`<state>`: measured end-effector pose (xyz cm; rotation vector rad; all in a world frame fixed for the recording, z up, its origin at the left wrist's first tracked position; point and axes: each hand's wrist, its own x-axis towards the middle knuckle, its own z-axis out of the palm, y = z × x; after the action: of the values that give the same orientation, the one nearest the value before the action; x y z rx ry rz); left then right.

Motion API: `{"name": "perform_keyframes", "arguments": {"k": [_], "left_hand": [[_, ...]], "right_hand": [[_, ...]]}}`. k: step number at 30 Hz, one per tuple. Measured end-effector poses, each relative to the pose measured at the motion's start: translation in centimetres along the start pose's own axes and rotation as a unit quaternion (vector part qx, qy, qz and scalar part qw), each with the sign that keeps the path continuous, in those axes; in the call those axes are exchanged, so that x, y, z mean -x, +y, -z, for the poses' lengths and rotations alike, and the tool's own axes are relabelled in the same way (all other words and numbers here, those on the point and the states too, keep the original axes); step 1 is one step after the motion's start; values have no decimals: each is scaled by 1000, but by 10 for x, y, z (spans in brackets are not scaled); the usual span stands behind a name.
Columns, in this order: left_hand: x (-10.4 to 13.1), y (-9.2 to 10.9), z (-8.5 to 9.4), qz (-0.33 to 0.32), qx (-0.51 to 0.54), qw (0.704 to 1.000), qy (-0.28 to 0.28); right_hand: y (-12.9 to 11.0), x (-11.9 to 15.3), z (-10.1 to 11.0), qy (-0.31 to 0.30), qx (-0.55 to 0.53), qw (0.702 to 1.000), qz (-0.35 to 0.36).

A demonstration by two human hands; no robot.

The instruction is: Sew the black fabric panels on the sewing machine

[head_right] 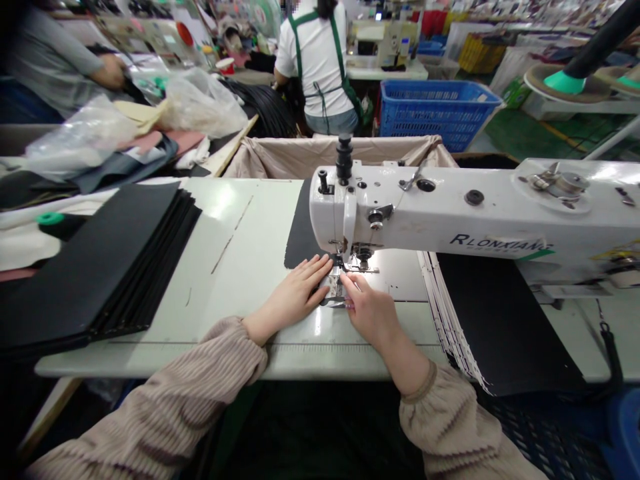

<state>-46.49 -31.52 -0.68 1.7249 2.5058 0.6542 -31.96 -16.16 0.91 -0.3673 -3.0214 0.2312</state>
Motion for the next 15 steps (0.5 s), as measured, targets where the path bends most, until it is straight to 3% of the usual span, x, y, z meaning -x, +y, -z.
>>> {"name": "perform_keyframes", "arguments": {"k": [15], "left_hand": [[-3,-1,2,5,-5,1000,-14]], "right_hand": [[0,0,1,2,-3,1000,7]]}}
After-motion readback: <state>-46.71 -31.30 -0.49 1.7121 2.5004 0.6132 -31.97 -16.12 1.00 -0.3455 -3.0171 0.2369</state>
